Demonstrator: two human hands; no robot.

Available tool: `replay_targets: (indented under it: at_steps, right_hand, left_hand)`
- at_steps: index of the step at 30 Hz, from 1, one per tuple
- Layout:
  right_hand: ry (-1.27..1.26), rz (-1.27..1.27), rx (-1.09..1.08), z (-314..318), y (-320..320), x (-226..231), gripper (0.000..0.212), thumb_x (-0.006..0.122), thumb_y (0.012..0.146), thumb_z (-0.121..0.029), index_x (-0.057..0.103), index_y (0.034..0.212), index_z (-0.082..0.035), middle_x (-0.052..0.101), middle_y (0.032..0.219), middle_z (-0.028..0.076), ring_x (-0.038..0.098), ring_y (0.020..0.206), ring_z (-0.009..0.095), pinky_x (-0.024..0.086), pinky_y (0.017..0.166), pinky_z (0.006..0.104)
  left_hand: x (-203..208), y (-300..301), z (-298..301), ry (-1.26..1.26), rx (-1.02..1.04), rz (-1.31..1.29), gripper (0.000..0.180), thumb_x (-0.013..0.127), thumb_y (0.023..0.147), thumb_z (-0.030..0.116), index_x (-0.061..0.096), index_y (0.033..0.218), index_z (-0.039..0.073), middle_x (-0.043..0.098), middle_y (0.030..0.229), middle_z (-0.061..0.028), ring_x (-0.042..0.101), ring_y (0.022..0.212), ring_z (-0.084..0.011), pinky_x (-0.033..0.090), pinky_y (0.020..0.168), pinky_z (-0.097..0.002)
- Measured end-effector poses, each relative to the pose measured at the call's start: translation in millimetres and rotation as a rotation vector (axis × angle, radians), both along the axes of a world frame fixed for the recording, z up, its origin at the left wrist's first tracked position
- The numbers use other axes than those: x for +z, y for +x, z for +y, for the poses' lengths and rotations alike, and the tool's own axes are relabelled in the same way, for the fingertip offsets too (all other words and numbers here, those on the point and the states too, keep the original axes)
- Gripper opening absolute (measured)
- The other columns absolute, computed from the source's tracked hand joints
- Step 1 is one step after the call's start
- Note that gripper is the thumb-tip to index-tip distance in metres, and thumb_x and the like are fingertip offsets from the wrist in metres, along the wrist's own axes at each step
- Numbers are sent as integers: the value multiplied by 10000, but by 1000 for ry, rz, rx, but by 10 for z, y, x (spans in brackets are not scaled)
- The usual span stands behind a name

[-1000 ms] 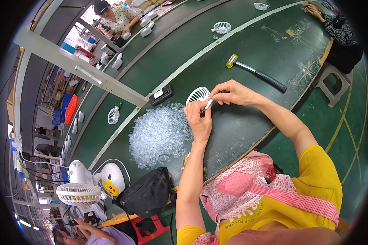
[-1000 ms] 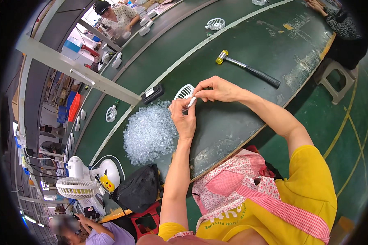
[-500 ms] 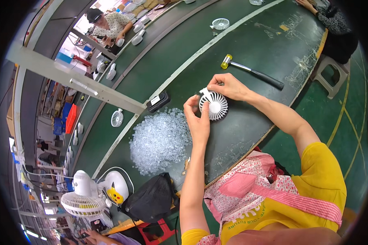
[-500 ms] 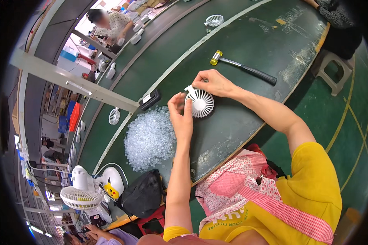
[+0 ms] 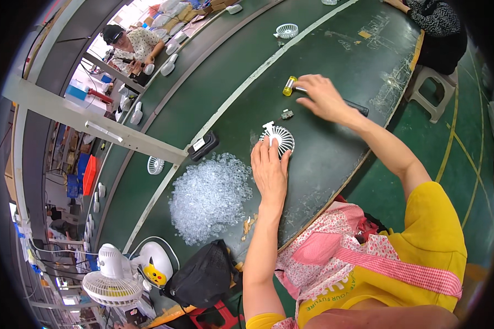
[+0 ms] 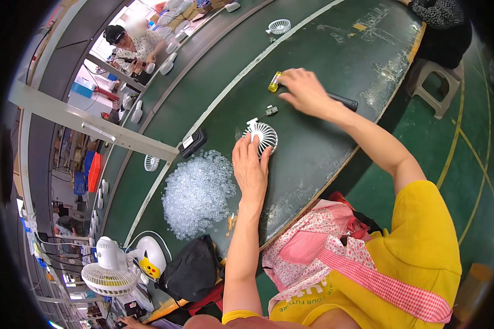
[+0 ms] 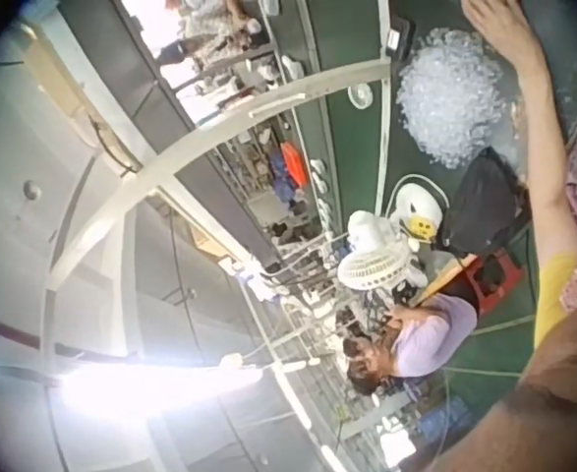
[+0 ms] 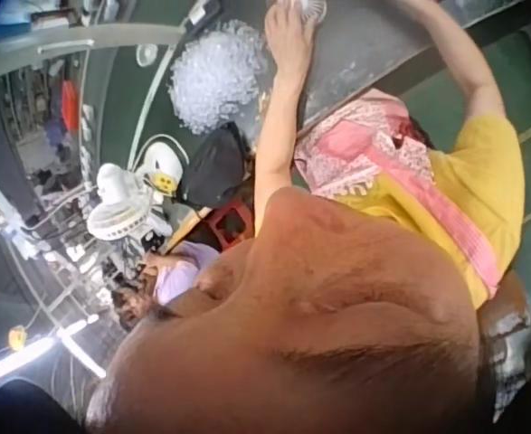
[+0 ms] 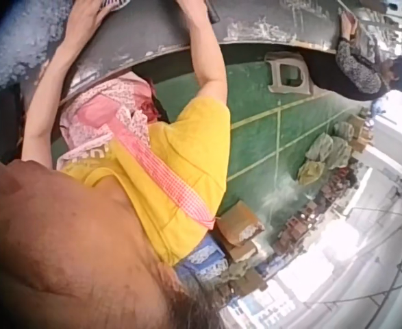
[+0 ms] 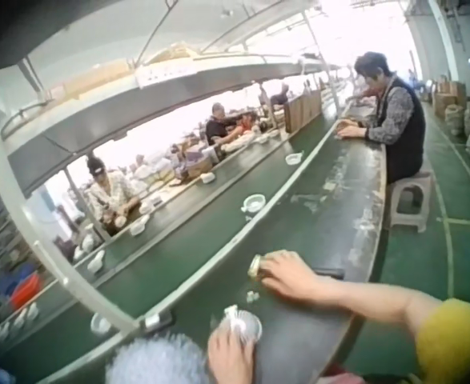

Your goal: The person assembles mini fan covers along an assembly line by fitting small plastic pieces onto fan grilles by hand, tapping them with a mallet, and placing the assembled grilles onto the conveyor belt.

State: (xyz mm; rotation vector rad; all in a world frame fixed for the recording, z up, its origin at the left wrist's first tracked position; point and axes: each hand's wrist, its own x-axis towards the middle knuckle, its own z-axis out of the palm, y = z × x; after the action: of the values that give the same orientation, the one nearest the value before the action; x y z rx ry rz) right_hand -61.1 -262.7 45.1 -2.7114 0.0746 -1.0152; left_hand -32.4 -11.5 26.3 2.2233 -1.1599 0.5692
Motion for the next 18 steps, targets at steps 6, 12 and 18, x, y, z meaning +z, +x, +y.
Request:
replay_targets:
  at_steps: [6, 12, 18]
  right_hand:
    - [-23, 307, -147, -413, -144, -246, 276, 586, 888, -98, 604, 1155, -30, 558, 1029, 143, 550, 1004, 311, 477, 804, 414]
    - [304, 44, 159, 342, -287, 605, 300, 561, 953, -143, 578, 1226, -20, 568, 876, 153, 588, 792, 329, 472, 692, 428]
    - [344, 428, 268, 457, -251, 313, 289, 571, 960, -246, 651, 1146, -39, 668, 928, 222, 635, 823, 405, 501, 716, 441]
  left_hand:
    - [-2, -31, -33, 52, 35, -54, 425, 724, 828, 216, 608, 1180, 7, 581, 1224, -129, 499, 1190, -300, 340, 1070, -488]
    - [9, -21, 14, 17, 35, -30, 425, 730, 815, 207, 617, 1173, 9, 591, 1192, -132, 510, 1166, -302, 334, 1065, -505]
    - [31, -38, 29, 7, 17, -34, 412, 711, 833, 218, 606, 1176, 15, 597, 1152, -126, 520, 1130, -313, 356, 1037, -497]
